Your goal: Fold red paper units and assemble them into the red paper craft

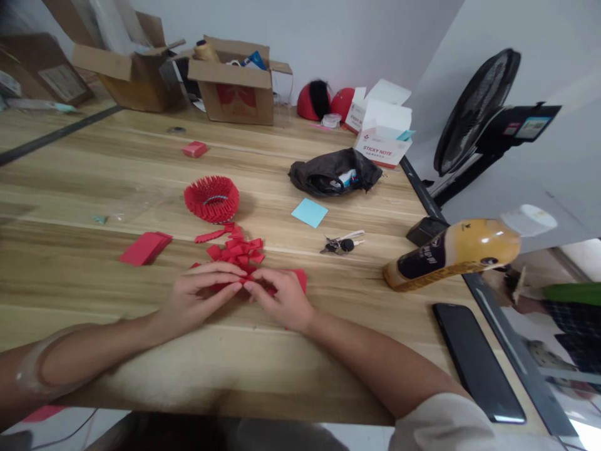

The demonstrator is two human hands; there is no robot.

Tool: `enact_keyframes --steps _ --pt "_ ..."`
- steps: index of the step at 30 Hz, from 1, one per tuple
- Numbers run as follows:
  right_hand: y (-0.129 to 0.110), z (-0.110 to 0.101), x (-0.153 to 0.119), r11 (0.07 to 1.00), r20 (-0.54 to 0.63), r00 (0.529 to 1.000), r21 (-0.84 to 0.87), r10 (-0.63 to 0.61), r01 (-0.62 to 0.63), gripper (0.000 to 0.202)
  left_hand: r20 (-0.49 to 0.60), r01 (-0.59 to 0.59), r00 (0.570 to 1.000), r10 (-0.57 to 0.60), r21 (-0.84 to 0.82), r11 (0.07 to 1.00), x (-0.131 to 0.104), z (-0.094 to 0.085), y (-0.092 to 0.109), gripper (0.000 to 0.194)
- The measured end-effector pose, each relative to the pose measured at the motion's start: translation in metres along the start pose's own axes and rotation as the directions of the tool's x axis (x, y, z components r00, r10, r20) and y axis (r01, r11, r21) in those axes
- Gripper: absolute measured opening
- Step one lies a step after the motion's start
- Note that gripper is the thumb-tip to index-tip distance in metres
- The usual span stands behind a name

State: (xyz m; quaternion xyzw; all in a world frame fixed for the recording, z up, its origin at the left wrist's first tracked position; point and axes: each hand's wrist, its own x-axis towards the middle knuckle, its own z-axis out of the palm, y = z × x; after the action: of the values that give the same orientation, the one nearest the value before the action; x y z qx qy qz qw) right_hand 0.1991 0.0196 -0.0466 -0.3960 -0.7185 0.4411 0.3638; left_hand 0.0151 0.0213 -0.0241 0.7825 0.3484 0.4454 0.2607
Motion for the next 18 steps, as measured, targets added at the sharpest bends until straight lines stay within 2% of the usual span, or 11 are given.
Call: enact_keyframes --steps 11,18 --pt "-0.0038 -0.0015 0.0000 1.000 0.019 1.000 0.007 -0.009 0.009 0.021 -0.025 0.216 0.975 -0.219 -0.089 0.972 -0.0040 0.0037 -0.0028 0.006" --pt "-0.0026 -0.0012 0.0003 1.000 0.010 1.000 0.026 0.011 -0.011 0.023 -0.021 0.216 0.976 -0.218 -0.075 0.974 -0.0038 0.0028 -0.0021 0.008"
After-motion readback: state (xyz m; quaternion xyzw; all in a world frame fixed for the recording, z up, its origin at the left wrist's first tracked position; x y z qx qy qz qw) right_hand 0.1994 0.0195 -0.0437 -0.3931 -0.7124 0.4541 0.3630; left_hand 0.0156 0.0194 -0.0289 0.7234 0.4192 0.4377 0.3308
